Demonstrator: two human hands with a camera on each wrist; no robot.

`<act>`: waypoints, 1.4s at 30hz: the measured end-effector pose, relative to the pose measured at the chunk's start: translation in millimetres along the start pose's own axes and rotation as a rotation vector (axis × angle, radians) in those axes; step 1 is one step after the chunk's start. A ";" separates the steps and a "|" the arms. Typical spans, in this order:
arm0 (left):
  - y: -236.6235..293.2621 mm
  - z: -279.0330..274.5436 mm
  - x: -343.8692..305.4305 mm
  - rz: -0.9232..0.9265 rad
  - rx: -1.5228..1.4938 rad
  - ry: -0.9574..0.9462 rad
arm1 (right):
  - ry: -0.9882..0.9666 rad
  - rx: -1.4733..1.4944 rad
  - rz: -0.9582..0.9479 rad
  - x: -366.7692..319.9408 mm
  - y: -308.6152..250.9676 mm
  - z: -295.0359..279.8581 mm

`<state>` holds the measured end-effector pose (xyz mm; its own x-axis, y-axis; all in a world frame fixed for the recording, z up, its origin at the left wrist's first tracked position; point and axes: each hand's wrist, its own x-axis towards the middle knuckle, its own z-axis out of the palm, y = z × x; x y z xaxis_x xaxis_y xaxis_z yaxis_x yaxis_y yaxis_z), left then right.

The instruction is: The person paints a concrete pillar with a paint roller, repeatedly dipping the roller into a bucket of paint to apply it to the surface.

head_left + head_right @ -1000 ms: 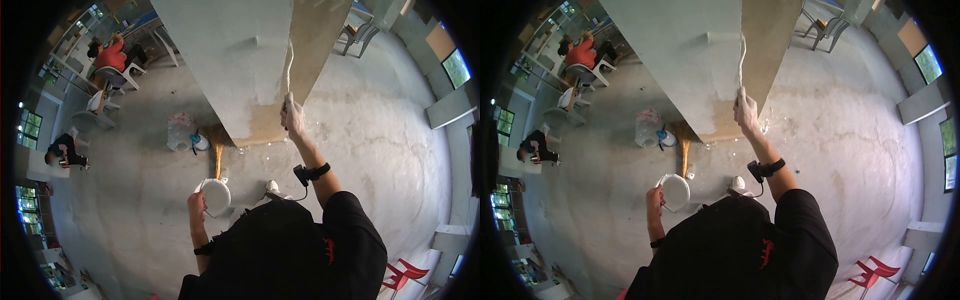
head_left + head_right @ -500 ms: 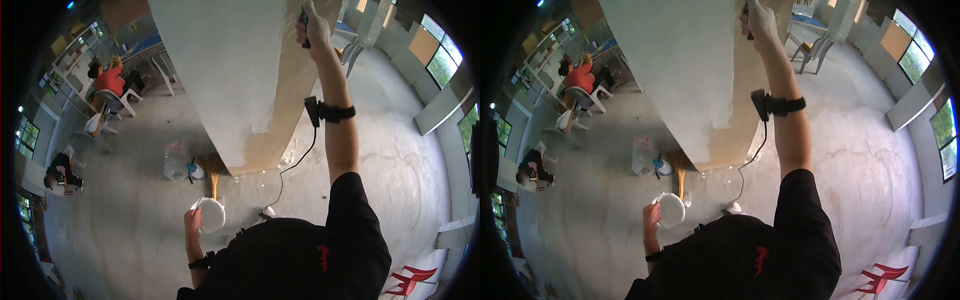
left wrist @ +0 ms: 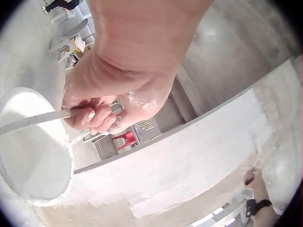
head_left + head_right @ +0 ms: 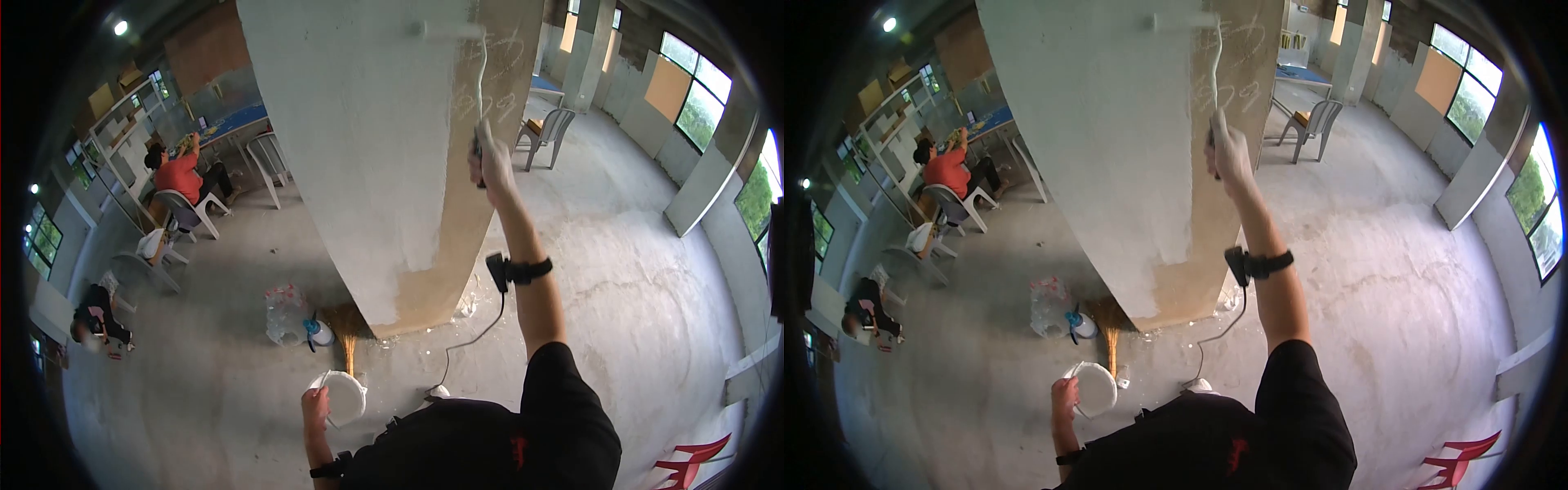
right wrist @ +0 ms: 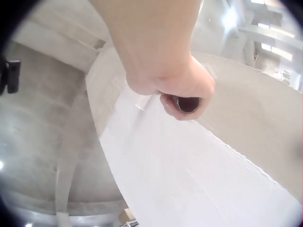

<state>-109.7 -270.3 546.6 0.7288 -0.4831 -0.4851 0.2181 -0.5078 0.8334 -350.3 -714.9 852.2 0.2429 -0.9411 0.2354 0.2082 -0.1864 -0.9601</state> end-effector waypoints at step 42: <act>-4.4 9.3 8.5 -0.015 0.078 -0.019 | 0.046 0.051 0.284 -118.5 141.7 -11.7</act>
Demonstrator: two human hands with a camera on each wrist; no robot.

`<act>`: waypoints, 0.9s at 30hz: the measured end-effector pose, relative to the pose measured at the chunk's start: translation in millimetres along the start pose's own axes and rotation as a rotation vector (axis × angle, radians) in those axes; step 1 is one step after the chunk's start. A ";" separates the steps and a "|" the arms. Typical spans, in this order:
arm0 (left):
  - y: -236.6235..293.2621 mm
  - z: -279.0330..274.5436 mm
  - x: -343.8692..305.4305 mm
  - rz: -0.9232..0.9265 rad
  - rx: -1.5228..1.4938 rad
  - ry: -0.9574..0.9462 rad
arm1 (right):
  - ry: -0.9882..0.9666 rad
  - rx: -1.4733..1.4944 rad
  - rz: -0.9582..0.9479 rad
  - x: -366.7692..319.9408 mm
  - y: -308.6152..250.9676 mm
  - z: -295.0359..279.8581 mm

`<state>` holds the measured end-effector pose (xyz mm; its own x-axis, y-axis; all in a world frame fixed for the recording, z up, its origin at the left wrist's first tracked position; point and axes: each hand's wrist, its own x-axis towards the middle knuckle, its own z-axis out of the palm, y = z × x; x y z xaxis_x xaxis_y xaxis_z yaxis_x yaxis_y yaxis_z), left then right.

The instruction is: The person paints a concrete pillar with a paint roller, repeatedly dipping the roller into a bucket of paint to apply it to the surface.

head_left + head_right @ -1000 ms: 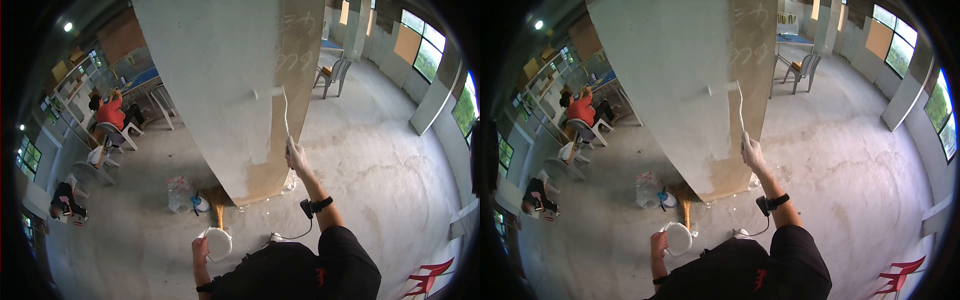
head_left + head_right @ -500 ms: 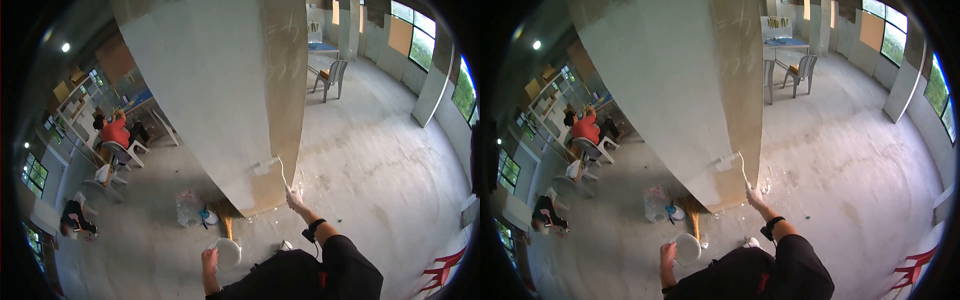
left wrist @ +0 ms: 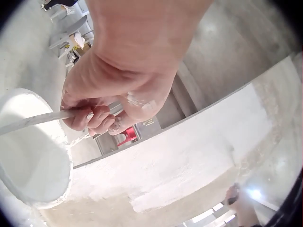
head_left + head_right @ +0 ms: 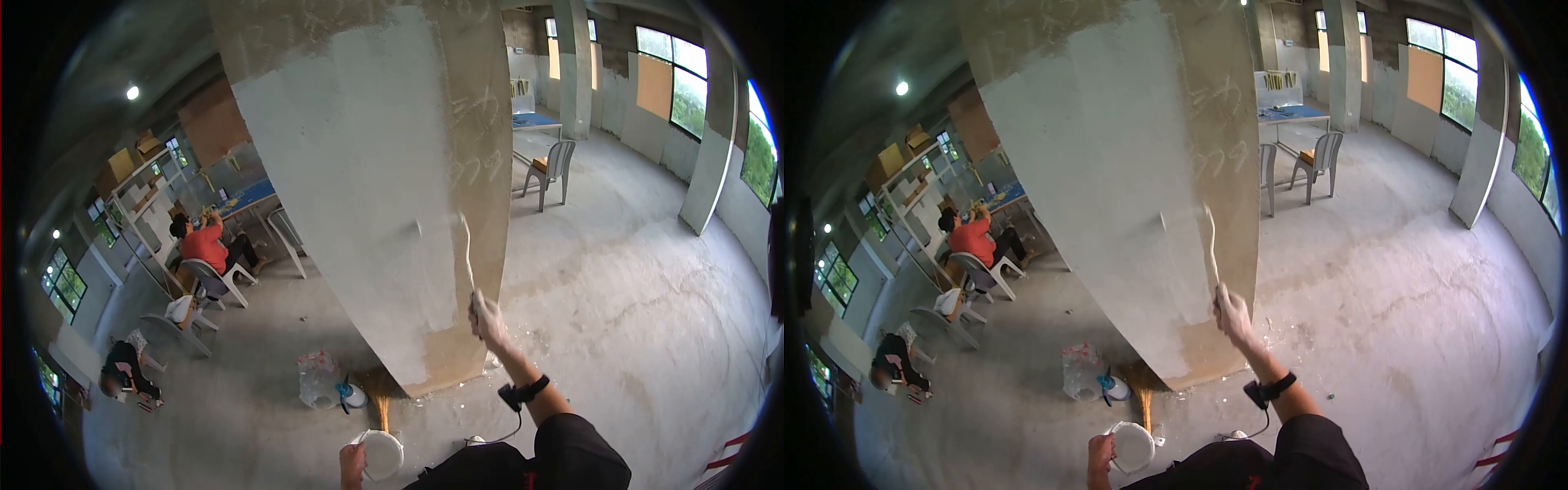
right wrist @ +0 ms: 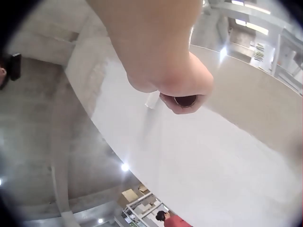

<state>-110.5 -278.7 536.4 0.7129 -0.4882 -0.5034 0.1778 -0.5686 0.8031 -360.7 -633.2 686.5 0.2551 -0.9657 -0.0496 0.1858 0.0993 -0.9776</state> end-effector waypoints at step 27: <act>-18.6 -21.8 16.7 -0.026 -0.008 0.018 | -0.050 0.043 -0.448 91.9 -275.5 15.4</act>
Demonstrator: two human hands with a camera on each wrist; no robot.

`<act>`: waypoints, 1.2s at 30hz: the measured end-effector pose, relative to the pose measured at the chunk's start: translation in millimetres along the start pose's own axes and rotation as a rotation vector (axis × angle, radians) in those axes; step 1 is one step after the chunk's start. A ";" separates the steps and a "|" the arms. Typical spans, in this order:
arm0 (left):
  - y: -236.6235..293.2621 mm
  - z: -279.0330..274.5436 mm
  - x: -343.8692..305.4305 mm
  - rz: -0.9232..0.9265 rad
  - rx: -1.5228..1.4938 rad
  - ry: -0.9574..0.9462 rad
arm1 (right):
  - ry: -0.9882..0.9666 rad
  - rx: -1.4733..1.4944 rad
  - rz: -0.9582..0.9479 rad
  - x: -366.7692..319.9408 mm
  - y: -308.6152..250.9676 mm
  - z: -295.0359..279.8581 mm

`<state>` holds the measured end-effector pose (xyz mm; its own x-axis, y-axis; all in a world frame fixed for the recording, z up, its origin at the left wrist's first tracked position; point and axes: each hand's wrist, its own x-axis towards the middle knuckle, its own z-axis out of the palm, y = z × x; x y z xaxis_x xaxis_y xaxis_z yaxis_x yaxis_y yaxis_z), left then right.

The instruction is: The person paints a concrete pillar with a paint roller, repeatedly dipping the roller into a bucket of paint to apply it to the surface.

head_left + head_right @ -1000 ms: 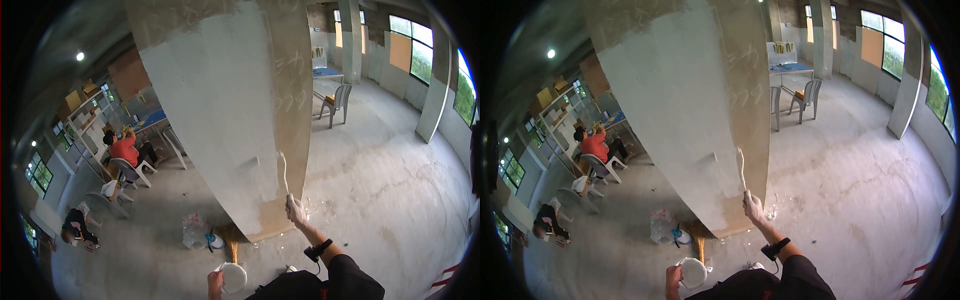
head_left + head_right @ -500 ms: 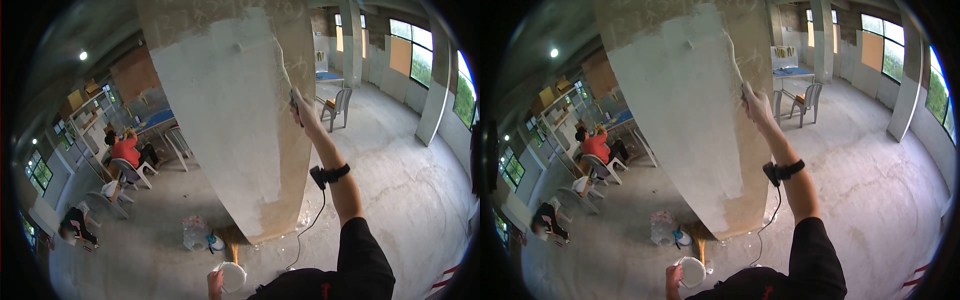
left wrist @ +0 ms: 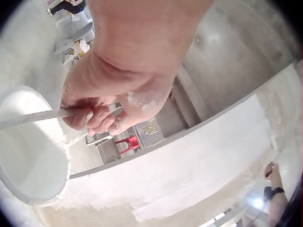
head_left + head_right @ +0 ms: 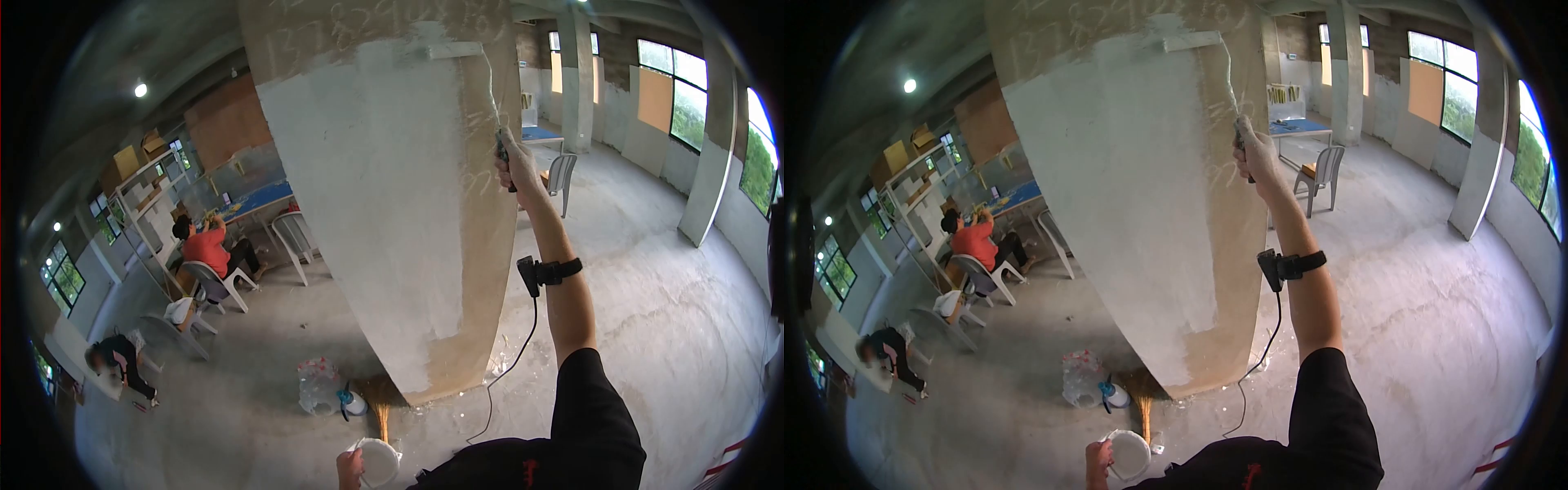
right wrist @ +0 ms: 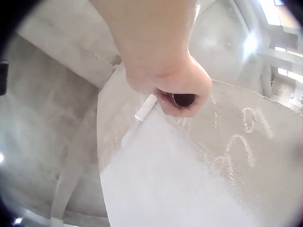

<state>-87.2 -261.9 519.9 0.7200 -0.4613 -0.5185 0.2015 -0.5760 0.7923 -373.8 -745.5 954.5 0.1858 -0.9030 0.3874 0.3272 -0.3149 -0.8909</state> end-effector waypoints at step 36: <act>28.7 16.2 -18.2 0.020 -0.070 -0.109 | 0.055 -0.338 0.745 -278.2 355.6 -110.1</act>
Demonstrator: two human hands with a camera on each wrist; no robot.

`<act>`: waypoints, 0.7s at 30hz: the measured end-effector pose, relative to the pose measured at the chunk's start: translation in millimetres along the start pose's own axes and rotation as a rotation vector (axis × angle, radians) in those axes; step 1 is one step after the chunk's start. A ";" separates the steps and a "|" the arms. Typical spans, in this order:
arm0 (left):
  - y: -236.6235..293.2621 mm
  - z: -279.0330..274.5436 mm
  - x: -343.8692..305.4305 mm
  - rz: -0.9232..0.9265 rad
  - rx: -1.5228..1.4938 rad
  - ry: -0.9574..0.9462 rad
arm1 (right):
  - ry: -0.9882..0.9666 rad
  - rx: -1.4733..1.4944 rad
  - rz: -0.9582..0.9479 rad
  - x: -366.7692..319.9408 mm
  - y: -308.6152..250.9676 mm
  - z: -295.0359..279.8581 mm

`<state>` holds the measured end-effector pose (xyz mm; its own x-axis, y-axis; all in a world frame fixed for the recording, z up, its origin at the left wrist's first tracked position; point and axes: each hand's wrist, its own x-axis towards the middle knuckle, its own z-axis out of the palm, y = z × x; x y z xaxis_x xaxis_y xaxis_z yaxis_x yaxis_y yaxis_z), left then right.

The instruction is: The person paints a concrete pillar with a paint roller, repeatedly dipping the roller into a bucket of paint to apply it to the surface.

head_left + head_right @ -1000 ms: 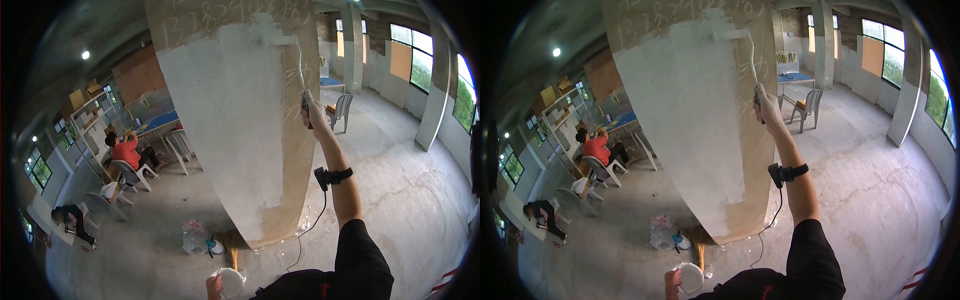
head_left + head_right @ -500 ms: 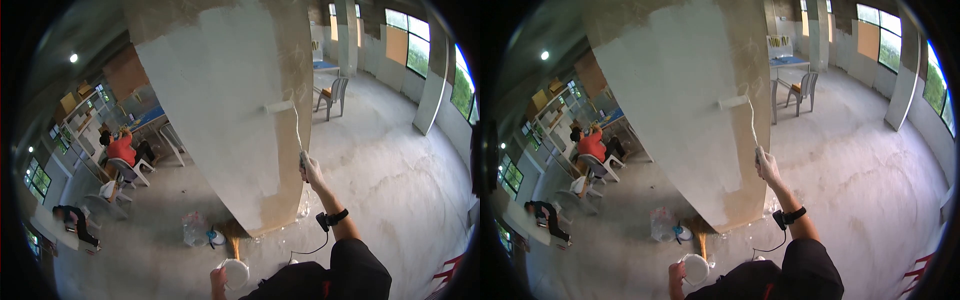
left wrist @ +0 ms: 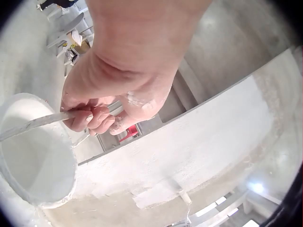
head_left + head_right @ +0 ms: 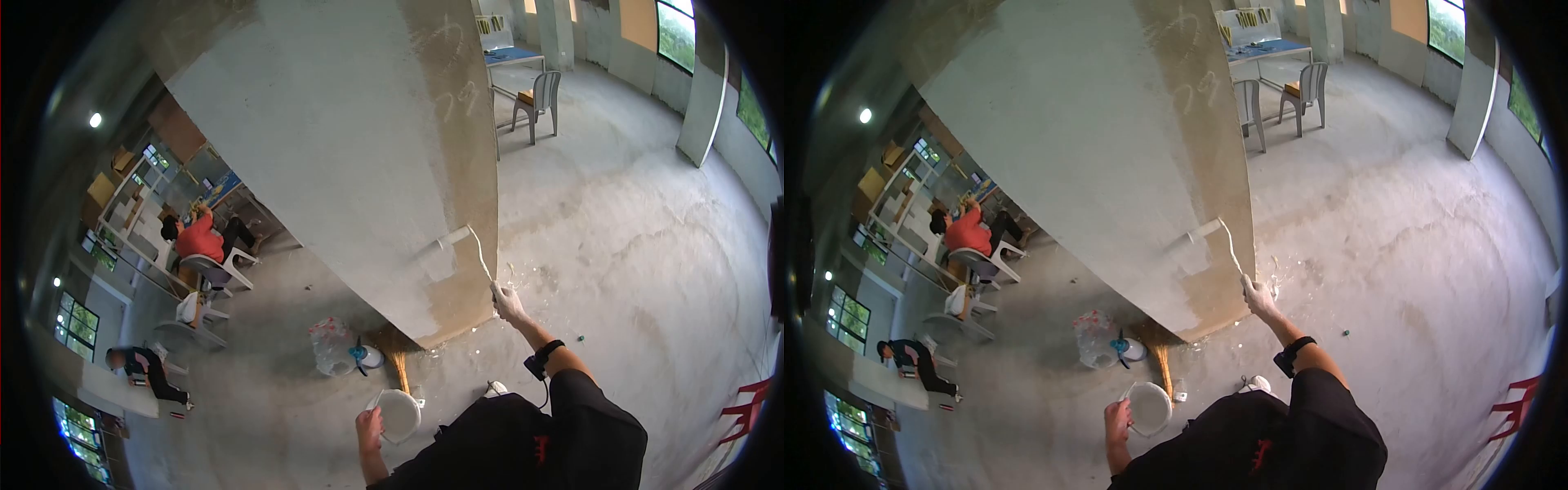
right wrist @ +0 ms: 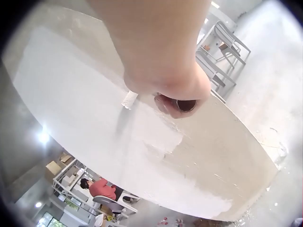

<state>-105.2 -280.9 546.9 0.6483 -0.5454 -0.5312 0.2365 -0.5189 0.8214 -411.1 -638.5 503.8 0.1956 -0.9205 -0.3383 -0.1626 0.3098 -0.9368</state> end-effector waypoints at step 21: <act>-5.9 3.4 -8.9 -0.022 0.032 0.047 | -0.098 0.356 -0.427 -15.9 -199.4 36.1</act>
<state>-114.9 -275.2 546.1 0.6770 -0.5026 -0.5377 0.2279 -0.5515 0.8024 -346.8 -677.0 692.8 0.2644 -0.9605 0.0865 0.2841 -0.0081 -0.9588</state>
